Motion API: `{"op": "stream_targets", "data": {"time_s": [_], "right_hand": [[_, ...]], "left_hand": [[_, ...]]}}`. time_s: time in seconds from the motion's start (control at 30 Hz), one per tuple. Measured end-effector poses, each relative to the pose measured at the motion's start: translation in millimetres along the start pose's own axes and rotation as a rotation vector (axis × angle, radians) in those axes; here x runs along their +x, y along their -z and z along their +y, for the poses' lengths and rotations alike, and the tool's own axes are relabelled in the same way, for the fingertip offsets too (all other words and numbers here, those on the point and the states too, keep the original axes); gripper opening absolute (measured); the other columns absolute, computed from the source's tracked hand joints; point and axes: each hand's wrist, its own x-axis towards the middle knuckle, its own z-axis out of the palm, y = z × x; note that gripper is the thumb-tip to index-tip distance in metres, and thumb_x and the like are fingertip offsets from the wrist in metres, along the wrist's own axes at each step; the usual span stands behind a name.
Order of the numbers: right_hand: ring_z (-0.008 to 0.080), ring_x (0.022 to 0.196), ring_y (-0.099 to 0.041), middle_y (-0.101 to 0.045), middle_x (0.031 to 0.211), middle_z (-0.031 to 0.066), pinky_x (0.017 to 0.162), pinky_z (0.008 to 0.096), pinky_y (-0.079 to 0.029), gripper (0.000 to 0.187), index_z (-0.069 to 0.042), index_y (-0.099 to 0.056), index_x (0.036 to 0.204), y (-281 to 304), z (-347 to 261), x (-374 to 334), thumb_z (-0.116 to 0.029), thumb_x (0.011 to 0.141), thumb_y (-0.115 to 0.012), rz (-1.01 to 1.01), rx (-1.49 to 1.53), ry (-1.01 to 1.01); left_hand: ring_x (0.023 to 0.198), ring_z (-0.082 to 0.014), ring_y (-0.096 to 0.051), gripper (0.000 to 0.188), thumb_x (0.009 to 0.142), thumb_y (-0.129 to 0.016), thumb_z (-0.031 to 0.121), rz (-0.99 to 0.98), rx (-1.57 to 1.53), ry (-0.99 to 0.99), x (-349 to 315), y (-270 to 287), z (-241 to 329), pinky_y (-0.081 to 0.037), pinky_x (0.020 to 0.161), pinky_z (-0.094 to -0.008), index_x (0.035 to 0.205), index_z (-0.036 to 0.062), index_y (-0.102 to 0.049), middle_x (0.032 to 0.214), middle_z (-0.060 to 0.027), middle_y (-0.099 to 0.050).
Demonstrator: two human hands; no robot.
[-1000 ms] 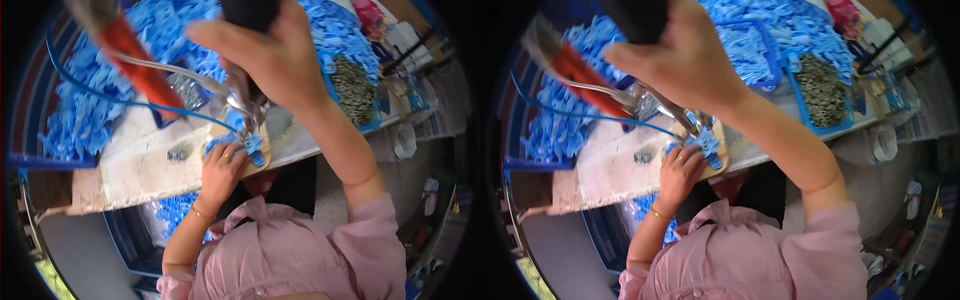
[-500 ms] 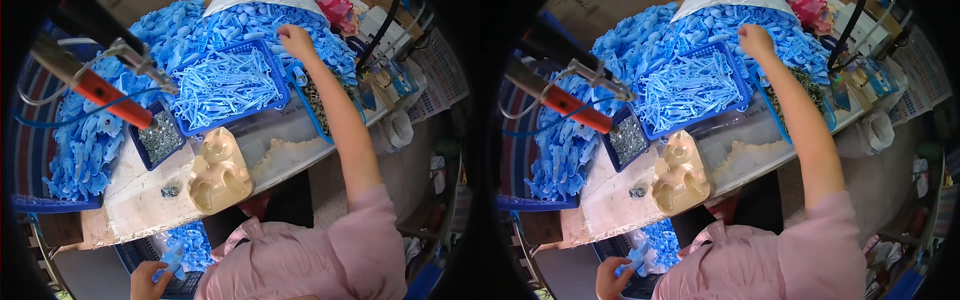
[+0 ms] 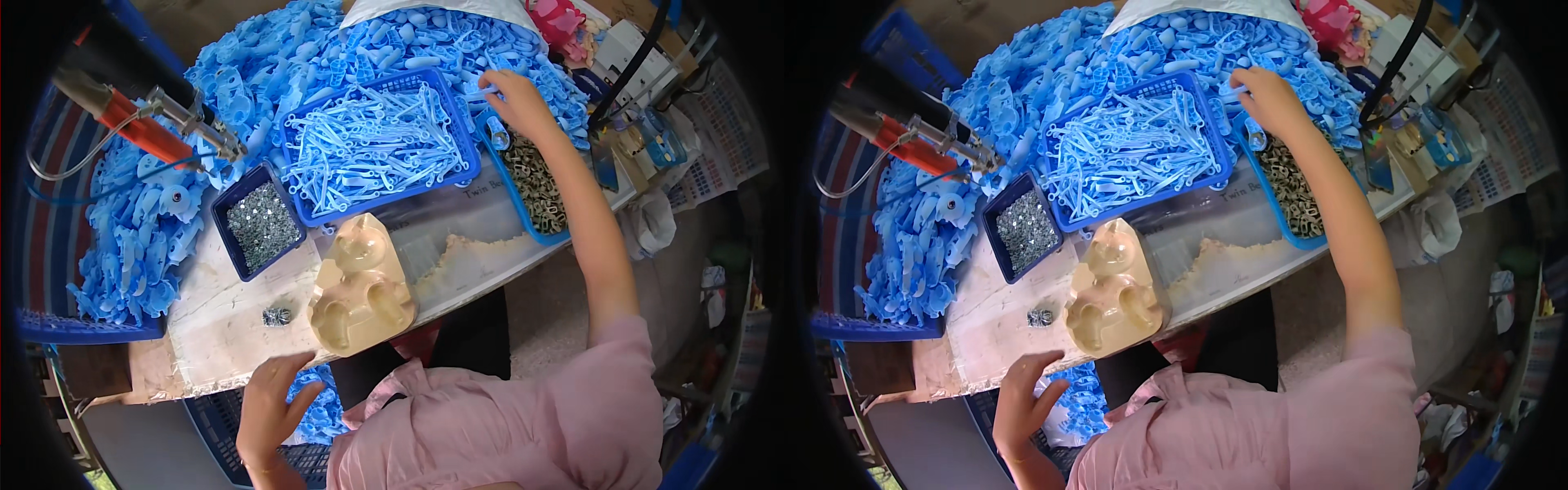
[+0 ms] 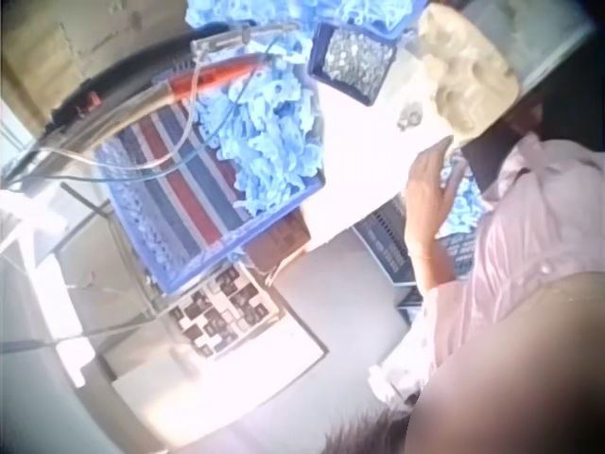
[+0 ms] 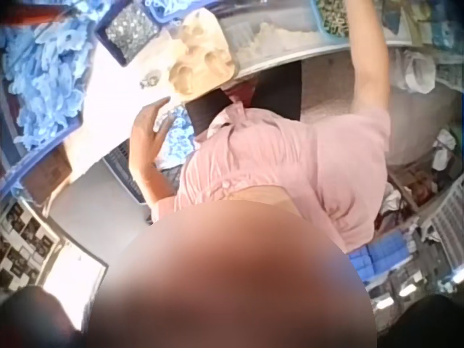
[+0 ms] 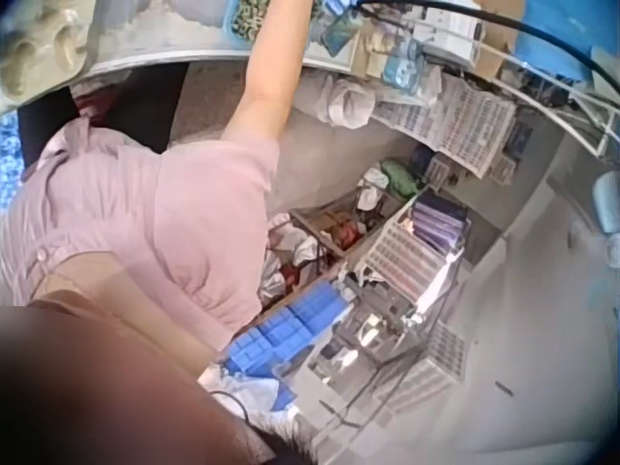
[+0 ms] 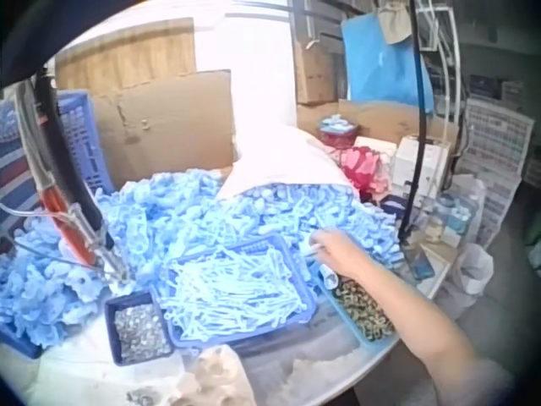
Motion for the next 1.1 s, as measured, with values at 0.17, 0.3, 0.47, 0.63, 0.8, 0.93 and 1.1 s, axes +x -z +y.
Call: {"op": "stream_targets", "data": {"time_s": [0.17, 0.3, 0.47, 0.63, 0.8, 0.93, 1.1], "right_hand": [[0.0178, 0.075, -0.072, -0.074, 0.087, 0.0080, 0.068, 0.0334, -0.054, 0.023, -0.004, -0.071, 0.107, 48.0, -135.2, -58.2, -0.018, 0.089, -0.074, -0.383, 0.716, -0.019], [0.0184, 0.081, -0.074, -0.075, 0.092, 0.0093, 0.072, 0.0318, -0.056, 0.029, -0.004, -0.070, 0.110, 58.6, -189.6, -93.7, -0.024, 0.089, -0.076, -0.549, 0.826, 0.131], [0.0152, 0.082, -0.073, -0.075, 0.093, 0.0076, 0.075, 0.0310, -0.057, 0.022, -0.004, -0.071, 0.111, 48.9, -142.2, -67.1, -0.018, 0.093, -0.072, -0.865, 1.093, -0.126], [0.0251, 0.087, -0.072, -0.074, 0.095, 0.0123, 0.079, 0.0369, -0.057, 0.028, 0.000, -0.070, 0.108, 2.3, 48.1, -17.5, -0.022, 0.093, -0.071, -0.032, 0.183, -0.392], [0.0343, 0.099, -0.068, -0.072, 0.108, 0.0162, 0.086, 0.0432, -0.055, 0.028, -0.002, -0.071, 0.106, -30.2, 72.7, 12.7, -0.024, 0.089, -0.074, -0.071, -0.207, -0.402], [0.0342, 0.102, -0.065, -0.066, 0.114, 0.0148, 0.088, 0.0437, -0.055, 0.020, -0.004, -0.071, 0.100, -26.0, 55.2, 10.8, -0.015, 0.083, -0.076, -0.109, -0.206, -0.361], [0.0334, 0.100, -0.067, -0.068, 0.109, 0.0132, 0.086, 0.0431, -0.055, 0.019, -0.008, -0.073, 0.096, -27.3, 97.3, -1.6, -0.003, 0.078, -0.074, -0.054, 0.000, -0.226]], "left_hand": [[0.095, -0.0262, -0.064, 0.063, 0.081, -0.077, 0.001, 0.289, -0.248, -0.136, 70.2, -44.2, 31.9, -0.052, 0.079, -0.0363, 0.141, 0.0043, -0.056, 0.117, -0.0166, -0.068], [0.090, -0.0309, -0.067, 0.065, 0.086, -0.076, 0.009, 0.205, -0.268, -0.223, 111.2, -71.3, 51.8, -0.054, 0.076, -0.0401, 0.146, 0.0053, -0.049, 0.111, -0.0177, -0.069], [0.071, -0.0221, -0.066, 0.043, 0.088, -0.073, 0.008, 0.215, -0.146, -0.297, 110.8, -79.2, 31.2, -0.051, 0.065, -0.0353, 0.130, 0.0058, -0.064, 0.089, -0.0113, -0.070], [0.060, -0.0177, -0.057, 0.037, 0.083, -0.079, 0.007, 0.272, -0.308, -0.182, 91.0, -85.8, 18.4, -0.048, 0.058, -0.0321, 0.119, 0.0061, -0.070, 0.084, -0.0073, -0.069], [0.062, -0.0174, -0.059, 0.036, 0.085, -0.079, 0.006, 0.264, -0.328, -0.131, 86.2, -87.6, 17.8, -0.049, 0.059, -0.0314, 0.119, 0.0060, -0.070, 0.083, -0.0070, -0.068], [0.064, -0.0172, -0.062, 0.034, 0.085, -0.078, 0.006, 0.289, -0.299, -0.140, 83.1, -83.3, 17.3, -0.051, 0.062, -0.0310, 0.118, 0.0059, -0.070, 0.080, -0.0074, -0.067], [0.069, -0.0108, -0.059, 0.031, 0.086, -0.075, 0.000, 0.253, -0.369, -0.054, 77.6, -82.9, 9.8, -0.050, 0.067, -0.0259, 0.117, 0.0046, -0.070, 0.090, -0.0041, -0.070]]}}
